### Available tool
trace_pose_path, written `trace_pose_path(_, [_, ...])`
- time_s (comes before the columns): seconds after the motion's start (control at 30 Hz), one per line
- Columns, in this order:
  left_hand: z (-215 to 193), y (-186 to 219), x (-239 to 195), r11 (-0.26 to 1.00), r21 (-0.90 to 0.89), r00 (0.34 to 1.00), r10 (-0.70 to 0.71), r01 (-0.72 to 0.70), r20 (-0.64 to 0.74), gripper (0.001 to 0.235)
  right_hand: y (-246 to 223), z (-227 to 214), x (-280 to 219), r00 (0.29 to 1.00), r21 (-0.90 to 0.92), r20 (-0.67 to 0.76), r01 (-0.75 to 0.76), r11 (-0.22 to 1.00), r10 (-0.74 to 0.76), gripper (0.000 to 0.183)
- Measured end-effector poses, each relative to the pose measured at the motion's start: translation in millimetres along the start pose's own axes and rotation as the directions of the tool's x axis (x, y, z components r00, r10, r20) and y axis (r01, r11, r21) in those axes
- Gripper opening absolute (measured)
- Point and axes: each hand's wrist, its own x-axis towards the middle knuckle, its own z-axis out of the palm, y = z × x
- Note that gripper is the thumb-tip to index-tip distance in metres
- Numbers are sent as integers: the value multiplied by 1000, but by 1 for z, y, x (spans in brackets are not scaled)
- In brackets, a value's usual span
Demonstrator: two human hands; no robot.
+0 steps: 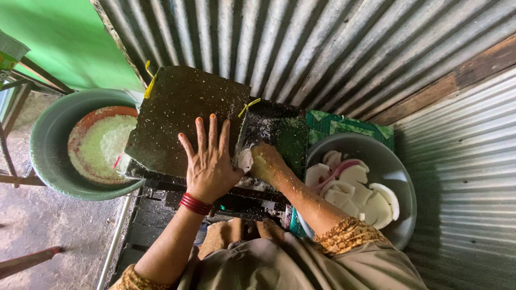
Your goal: The person grates coconut pieces using a manual grater, collecting the grated coconut into a bowl. They repeatedly pick up coconut pieces from a tray, grate them, and place the remaining husks back into the tray.
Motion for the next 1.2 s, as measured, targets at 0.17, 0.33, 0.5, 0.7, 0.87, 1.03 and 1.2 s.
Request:
trace_pose_path(0.17, [5,-2,-2,999,-11,995,31,-32,-93,108,-11,-7,0,998,17,-42,37,999,-36,20])
trace_pose_path(0.33, [9,-3,-3,999,-24,993,37,-40,-115,106,-12,-9,5,998,95,58,-22,995,17,20])
trace_pose_path(0.5, [9,-6,-3,999,7,995,46,-45,-90,112,-2,6,-4,997,443,-33,-47,895,68,25])
trace_pose_path(0.7, [6,-4,-3,1000,8,1000,8,-8,-21,120,14,11,-26,970,58,-220,116,992,-101,5])
trace_pose_path(0.87, [3,-1,-3,999,-28,999,19,-21,-50,119,7,0,-22,984,-225,89,169,959,-152,10])
trace_pose_path(1.03, [3,-3,-2,999,-45,999,13,-15,-41,118,-9,-13,-20,961,-259,103,273,926,-255,15])
trace_pose_path(1.2, [3,-2,-1,999,-30,999,14,-15,-46,114,-11,-24,-18,949,-234,202,286,929,-242,15])
